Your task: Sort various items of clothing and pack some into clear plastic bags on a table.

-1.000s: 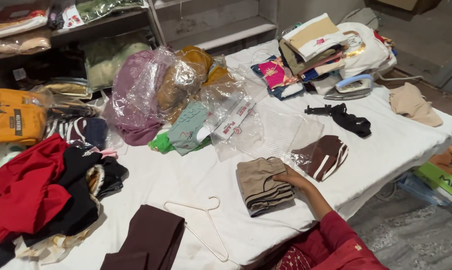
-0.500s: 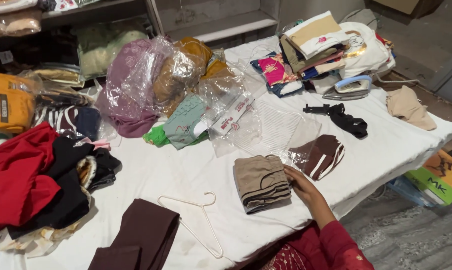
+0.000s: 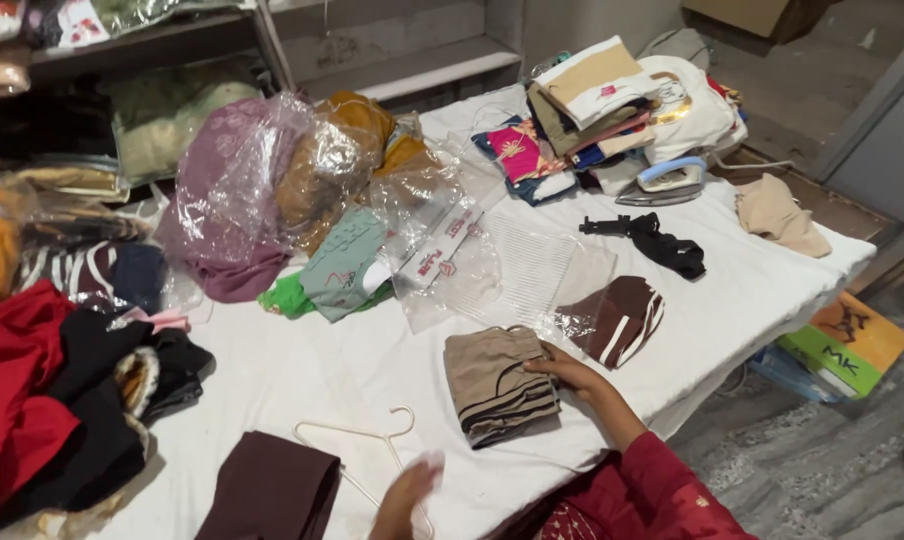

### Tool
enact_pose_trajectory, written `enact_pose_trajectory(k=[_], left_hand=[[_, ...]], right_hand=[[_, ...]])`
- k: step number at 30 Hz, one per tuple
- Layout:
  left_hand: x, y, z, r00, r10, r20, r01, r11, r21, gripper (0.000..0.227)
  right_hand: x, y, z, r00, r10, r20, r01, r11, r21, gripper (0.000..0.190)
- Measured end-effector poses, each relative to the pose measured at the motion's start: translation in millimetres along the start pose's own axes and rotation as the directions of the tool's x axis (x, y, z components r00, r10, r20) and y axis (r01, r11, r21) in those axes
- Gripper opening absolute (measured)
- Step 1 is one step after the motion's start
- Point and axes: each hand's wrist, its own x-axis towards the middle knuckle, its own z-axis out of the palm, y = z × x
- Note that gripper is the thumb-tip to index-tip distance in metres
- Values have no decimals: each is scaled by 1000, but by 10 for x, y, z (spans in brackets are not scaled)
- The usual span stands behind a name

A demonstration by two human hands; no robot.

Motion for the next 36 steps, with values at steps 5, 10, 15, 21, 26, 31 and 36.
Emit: enact_pose_trajectory(k=[5,10,15,21,26,31,36], left_hand=[[-159,-1379,347,989,-22,143,-87,704,705,51],[-815,-2608,99,993,-119,25,64,685,726,56],[-490,-1722,61,974,-224,-28,183,714,676,40],[-478,-1707,137,985,-159,-66,167,786,595,42],[-374,-1553,84,973,-231,18,173,776,606,64],[-643,-2287,102,988,-147,54,84,788,610,63],[-916,-3212,-59,992,117,38,-112,721,684,50]], right_hand=[[-39,-118,291,991,124,53,-131,978,163,87],[150,-262,717,978,146,149,-202,841,502,57],[-84,-976,1946,699,-566,438,516,823,239,56],[305,-844,3508,795,-104,597,-371,696,615,41],[43,-235,4251,834,-34,550,-235,880,412,72],[51,22,3916,810,149,567,-113,989,-99,94],[100,-334,2623,807,-206,554,365,911,-193,69]])
